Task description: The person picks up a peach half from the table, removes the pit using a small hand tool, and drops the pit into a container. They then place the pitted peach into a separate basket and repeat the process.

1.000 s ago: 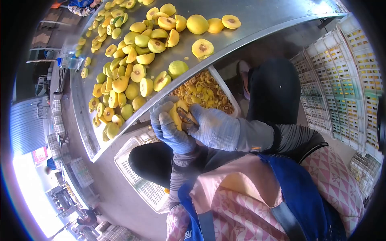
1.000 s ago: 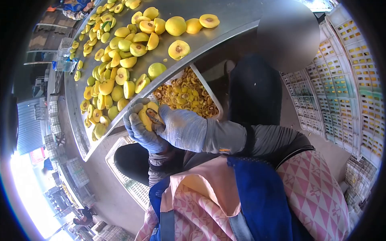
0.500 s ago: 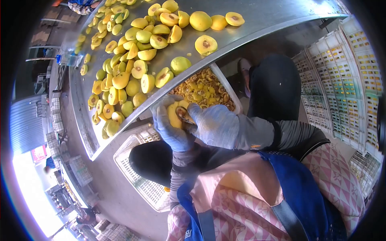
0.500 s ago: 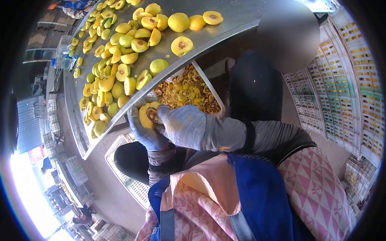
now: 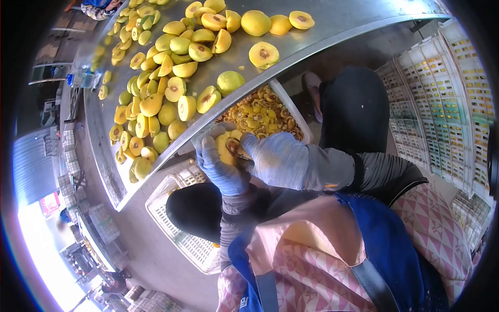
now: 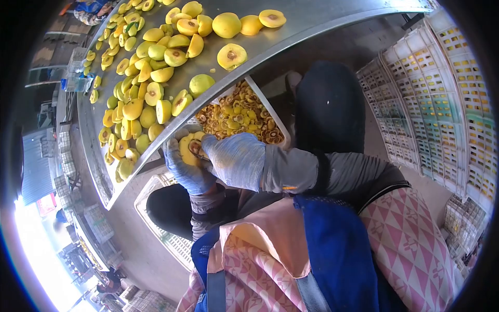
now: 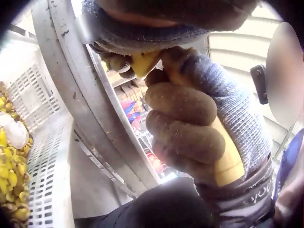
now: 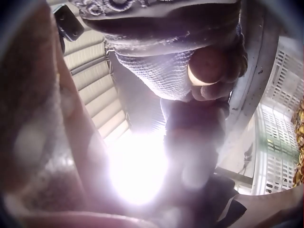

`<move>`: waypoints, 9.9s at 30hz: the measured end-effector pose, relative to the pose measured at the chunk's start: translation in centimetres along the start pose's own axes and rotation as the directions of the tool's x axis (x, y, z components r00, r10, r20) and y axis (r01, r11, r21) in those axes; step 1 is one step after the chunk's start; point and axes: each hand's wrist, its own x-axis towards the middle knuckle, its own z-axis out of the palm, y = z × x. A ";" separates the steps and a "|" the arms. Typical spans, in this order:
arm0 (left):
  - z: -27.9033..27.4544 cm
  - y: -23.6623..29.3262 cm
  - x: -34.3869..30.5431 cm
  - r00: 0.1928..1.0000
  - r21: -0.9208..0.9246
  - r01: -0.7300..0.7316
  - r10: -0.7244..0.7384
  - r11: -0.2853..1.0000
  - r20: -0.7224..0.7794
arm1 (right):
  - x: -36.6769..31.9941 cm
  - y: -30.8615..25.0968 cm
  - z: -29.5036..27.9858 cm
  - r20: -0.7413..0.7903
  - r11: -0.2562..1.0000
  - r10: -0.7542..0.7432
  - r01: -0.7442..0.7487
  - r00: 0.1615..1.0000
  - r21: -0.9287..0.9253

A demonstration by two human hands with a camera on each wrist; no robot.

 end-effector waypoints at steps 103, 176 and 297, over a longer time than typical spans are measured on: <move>-1.1 0.8 -0.3 0.963 -0.018 0.257 -0.254 0.966 0.089 | 1.1 2.1 -0.5 0.250 0.915 -0.010 -0.092 0.968 0.392; -1.5 -0.9 -0.2 0.998 0.217 0.019 -0.032 0.976 0.057 | 0.6 1.7 -0.7 0.189 0.962 0.089 -0.134 0.978 0.238; -1.7 3.9 3.8 0.881 0.306 0.262 -0.356 0.915 0.311 | 12.3 13.2 -12.9 -0.074 0.901 0.396 -0.403 0.915 -0.161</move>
